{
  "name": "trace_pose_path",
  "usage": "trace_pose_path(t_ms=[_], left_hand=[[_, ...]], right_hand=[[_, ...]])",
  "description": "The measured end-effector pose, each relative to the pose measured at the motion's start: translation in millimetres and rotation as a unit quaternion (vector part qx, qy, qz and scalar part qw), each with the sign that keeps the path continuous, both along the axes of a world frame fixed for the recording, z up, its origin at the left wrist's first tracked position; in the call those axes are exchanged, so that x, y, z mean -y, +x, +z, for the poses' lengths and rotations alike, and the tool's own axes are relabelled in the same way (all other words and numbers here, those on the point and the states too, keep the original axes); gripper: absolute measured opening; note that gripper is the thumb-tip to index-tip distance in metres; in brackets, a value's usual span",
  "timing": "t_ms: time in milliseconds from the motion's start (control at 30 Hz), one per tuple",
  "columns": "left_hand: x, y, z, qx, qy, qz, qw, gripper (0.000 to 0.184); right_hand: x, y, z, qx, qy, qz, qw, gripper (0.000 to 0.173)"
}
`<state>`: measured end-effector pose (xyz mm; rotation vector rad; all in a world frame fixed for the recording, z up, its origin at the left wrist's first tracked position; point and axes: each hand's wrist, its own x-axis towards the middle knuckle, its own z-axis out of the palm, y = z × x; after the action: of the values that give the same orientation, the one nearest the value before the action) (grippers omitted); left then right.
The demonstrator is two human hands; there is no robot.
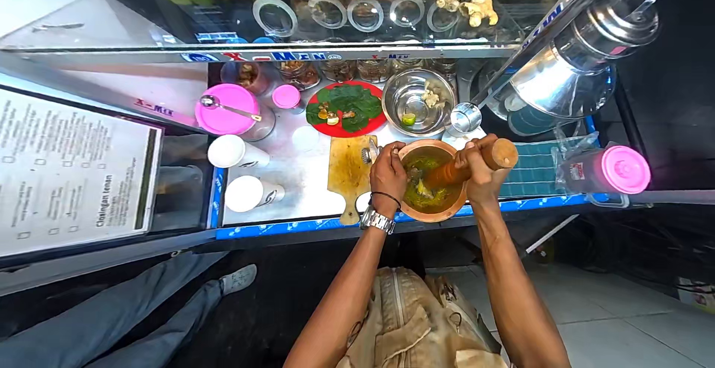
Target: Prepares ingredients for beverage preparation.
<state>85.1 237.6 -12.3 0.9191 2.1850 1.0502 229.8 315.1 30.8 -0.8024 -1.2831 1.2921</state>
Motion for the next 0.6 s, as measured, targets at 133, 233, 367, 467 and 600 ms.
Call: trace_pose_path(t_ms=[133, 233, 367, 467, 600], left_hand=[[0, -1, -1, 0.004, 0.009, 0.001, 1.000, 0.031], [1, 0, -3, 0.008, 0.019, 0.003, 1.000, 0.032], [0, 0, -3, 0.016, 0.020, 0.010, 1.000, 0.032], [3, 2, -3, 0.022, 0.016, 0.014, 1.000, 0.032], [4, 0, -2, -0.001, 0.023, -0.009, 1.000, 0.031]], right_hand=[[10, 5, 12, -0.002, 0.036, 0.021, 0.999, 0.012], [26, 11, 60, -0.073, 0.110, 0.055, 0.990, 0.014], [41, 9, 76, -0.142, 0.153, 0.018, 0.978, 0.018], [35, -23, -9, -0.083, 0.079, -0.034, 0.993, 0.010], [29, -28, -12, -0.056, 0.030, -0.003, 0.998, 0.011]])
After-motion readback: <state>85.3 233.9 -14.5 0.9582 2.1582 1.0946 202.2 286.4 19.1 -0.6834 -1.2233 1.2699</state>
